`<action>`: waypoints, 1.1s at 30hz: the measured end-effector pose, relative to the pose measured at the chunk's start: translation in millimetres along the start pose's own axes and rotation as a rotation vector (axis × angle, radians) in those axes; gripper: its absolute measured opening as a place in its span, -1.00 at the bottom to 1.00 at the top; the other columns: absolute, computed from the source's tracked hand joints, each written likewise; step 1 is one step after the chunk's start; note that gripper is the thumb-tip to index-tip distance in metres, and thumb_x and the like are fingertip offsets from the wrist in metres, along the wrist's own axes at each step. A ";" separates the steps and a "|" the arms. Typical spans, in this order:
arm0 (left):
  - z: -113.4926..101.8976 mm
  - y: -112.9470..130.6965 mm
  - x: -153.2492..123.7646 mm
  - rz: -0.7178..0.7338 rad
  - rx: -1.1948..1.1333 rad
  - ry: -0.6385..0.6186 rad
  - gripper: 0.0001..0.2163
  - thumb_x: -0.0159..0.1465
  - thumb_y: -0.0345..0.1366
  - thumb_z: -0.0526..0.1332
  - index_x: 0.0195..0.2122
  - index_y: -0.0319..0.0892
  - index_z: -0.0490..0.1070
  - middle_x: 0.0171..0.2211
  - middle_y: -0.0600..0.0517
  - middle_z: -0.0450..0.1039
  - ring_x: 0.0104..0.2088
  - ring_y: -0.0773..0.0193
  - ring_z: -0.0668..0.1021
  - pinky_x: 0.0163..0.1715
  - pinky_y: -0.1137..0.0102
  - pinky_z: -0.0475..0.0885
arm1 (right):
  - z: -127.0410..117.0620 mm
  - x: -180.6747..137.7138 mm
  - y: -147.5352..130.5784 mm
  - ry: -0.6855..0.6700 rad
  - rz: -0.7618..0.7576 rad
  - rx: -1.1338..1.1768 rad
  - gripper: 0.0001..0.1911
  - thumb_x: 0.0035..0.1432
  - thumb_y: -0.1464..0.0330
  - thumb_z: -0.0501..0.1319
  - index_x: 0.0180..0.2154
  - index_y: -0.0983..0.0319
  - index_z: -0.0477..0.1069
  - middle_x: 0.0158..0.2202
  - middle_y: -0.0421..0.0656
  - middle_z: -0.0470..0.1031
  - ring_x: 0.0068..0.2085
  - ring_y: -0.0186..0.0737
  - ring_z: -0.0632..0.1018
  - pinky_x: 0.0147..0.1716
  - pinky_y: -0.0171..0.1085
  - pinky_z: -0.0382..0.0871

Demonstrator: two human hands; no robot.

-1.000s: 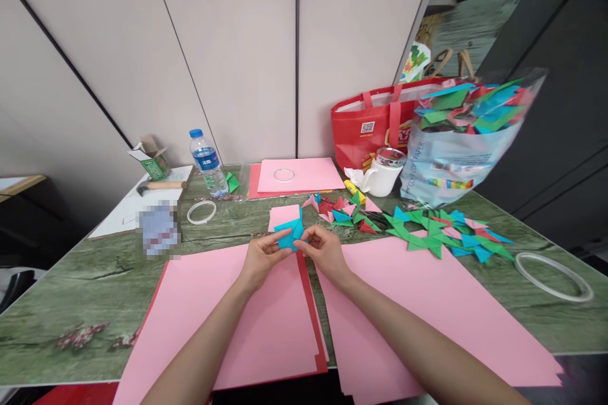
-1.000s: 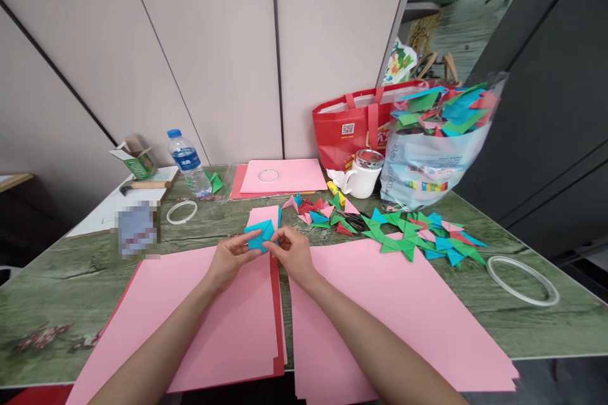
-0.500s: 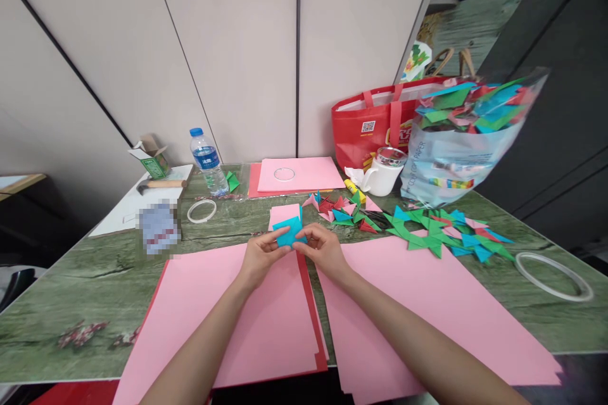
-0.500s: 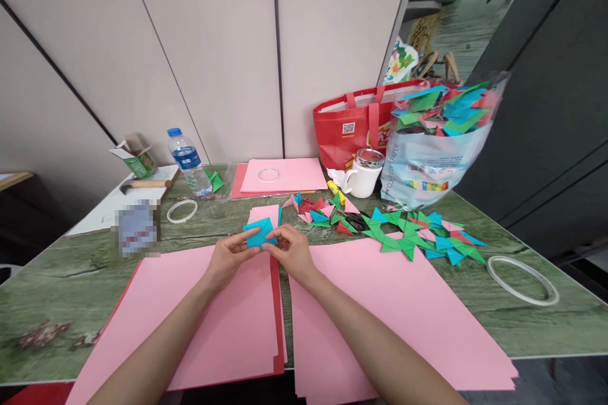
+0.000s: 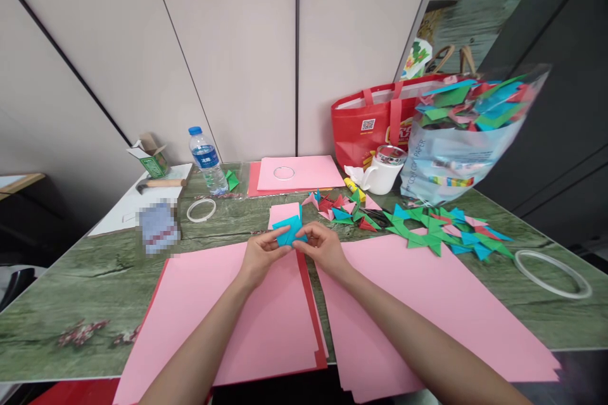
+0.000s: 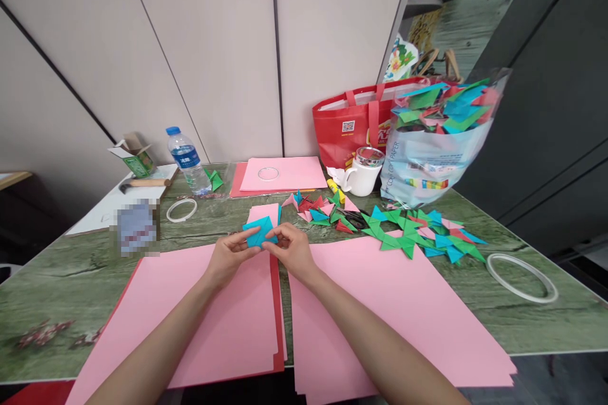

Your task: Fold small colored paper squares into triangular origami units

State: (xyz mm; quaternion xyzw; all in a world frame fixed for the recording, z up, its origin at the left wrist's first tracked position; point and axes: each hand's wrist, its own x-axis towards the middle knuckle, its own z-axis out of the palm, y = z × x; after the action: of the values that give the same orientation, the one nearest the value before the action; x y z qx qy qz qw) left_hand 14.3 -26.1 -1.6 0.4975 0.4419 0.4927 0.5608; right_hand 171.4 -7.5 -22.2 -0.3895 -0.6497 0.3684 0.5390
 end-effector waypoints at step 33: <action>0.2 -5.5 3.6 0.007 -0.132 0.087 -0.55 -0.13 -0.39 0.35 -0.14 -0.22 0.42 -0.31 0.01 0.54 -0.28 0.20 0.53 -0.16 0.27 0.36 | -7.2 6.7 -8.4 -0.128 0.122 0.257 -0.83 -0.10 0.31 0.23 -0.37 0.17 0.50 -0.32 -0.15 0.41 -0.29 -0.23 0.48 -0.30 -0.20 0.47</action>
State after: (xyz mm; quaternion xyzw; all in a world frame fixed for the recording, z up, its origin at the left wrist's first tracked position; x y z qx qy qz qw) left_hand 15.5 -22.6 -7.1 0.4390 0.4307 0.5438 0.5710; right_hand 176.9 -4.6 -10.8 -0.3317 -0.6053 0.5049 0.5184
